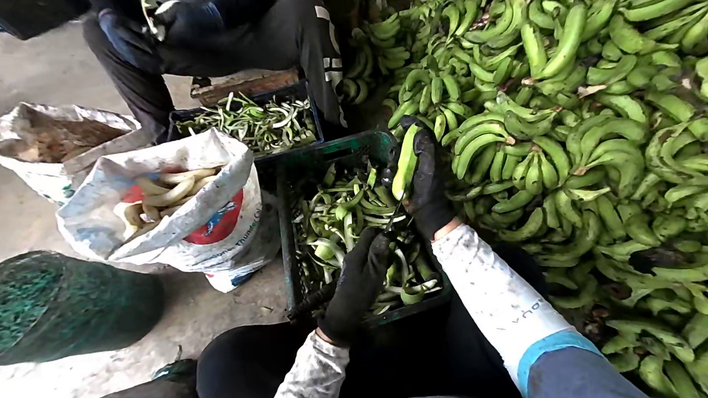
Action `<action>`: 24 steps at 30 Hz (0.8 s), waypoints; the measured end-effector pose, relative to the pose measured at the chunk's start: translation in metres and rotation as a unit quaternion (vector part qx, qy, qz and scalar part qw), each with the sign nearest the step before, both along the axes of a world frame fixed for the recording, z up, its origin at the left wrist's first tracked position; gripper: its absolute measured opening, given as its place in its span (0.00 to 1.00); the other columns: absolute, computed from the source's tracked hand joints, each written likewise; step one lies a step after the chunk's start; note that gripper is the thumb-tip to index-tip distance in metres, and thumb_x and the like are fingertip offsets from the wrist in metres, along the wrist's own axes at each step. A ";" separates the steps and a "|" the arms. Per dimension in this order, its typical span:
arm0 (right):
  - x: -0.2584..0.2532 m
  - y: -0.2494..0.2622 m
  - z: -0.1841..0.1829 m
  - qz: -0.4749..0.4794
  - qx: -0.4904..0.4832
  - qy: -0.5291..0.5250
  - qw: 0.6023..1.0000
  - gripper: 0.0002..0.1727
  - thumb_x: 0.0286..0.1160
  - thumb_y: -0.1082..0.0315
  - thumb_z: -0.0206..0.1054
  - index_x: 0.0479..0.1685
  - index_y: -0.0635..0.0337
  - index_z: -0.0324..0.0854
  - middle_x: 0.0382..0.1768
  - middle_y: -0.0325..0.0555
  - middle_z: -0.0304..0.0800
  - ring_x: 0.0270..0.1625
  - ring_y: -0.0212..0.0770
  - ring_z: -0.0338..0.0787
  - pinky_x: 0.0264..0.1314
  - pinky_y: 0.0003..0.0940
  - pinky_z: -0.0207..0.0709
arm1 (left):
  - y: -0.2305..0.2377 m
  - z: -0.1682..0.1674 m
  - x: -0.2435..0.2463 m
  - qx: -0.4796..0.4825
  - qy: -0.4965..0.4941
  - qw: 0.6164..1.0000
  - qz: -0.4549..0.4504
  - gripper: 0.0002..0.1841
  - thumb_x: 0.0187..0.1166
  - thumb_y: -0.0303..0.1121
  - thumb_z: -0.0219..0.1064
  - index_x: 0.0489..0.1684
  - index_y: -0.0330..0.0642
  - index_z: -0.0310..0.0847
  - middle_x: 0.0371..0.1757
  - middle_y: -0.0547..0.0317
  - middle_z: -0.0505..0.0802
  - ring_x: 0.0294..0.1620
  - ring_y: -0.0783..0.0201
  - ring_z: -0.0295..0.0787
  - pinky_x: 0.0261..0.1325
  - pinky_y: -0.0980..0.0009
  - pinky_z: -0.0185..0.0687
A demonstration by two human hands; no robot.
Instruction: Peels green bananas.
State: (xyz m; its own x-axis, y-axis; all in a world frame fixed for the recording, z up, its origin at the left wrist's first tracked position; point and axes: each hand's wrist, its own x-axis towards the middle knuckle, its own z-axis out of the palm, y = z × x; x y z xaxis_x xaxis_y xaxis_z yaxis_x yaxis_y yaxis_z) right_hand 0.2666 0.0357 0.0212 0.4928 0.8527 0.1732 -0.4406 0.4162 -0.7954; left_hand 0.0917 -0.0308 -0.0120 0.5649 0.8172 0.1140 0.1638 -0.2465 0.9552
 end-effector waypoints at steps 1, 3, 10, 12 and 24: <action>-0.001 0.000 -0.001 0.002 0.001 -0.001 1.000 0.20 0.91 0.54 0.41 0.70 0.48 0.71 0.30 0.37 0.80 0.22 0.33 0.81 0.21 0.30 0.81 | 0.000 -0.001 0.000 -0.006 0.001 1.000 -0.003 0.31 0.91 0.60 0.43 0.56 0.41 0.80 0.30 0.68 0.84 0.30 0.75 0.80 0.36 0.75 0.80; -0.007 -0.004 -0.005 0.017 -0.008 0.009 1.000 0.21 0.91 0.51 0.42 0.71 0.47 0.70 0.31 0.37 0.79 0.24 0.32 0.81 0.23 0.29 0.81 | 0.000 -0.004 0.001 -0.014 -0.004 1.000 -0.006 0.30 0.91 0.57 0.42 0.56 0.40 0.80 0.30 0.68 0.83 0.30 0.75 0.79 0.36 0.76 0.79; -0.036 -0.054 -0.012 0.166 -0.186 0.042 0.968 0.24 0.85 0.34 0.46 0.60 0.35 0.77 0.30 0.35 0.82 0.22 0.31 0.81 0.21 0.27 0.77 | 0.016 -0.031 -0.001 -0.009 0.011 0.999 0.048 0.36 0.86 0.67 0.43 0.57 0.41 0.80 0.32 0.70 0.82 0.33 0.77 0.79 0.41 0.75 0.80; -0.037 -0.054 -0.017 0.185 -0.180 0.045 0.965 0.25 0.86 0.34 0.44 0.61 0.37 0.76 0.35 0.36 0.84 0.28 0.32 0.84 0.26 0.28 0.80 | 0.017 -0.035 -0.003 -0.004 0.025 0.998 0.057 0.40 0.83 0.71 0.43 0.61 0.40 0.79 0.33 0.68 0.83 0.33 0.75 0.79 0.41 0.73 0.81; -0.027 -0.034 -0.029 0.177 -0.075 0.099 0.976 0.16 0.87 0.48 0.49 0.52 0.41 0.80 0.26 0.32 0.78 0.20 0.28 0.76 0.21 0.24 0.75 | 0.017 -0.036 -0.002 0.023 0.065 0.997 0.044 0.36 0.86 0.67 0.43 0.57 0.42 0.83 0.33 0.67 0.84 0.34 0.76 0.80 0.42 0.73 0.80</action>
State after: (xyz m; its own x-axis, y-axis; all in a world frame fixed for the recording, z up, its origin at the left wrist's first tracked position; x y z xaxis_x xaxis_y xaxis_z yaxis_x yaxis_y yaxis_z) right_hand 0.2395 0.0017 -0.0073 0.1743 0.9841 -0.0354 -0.6870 0.0958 -0.7203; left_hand 0.0897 -0.0141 -0.0484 0.5031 0.8603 0.0826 0.3082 -0.2679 0.9128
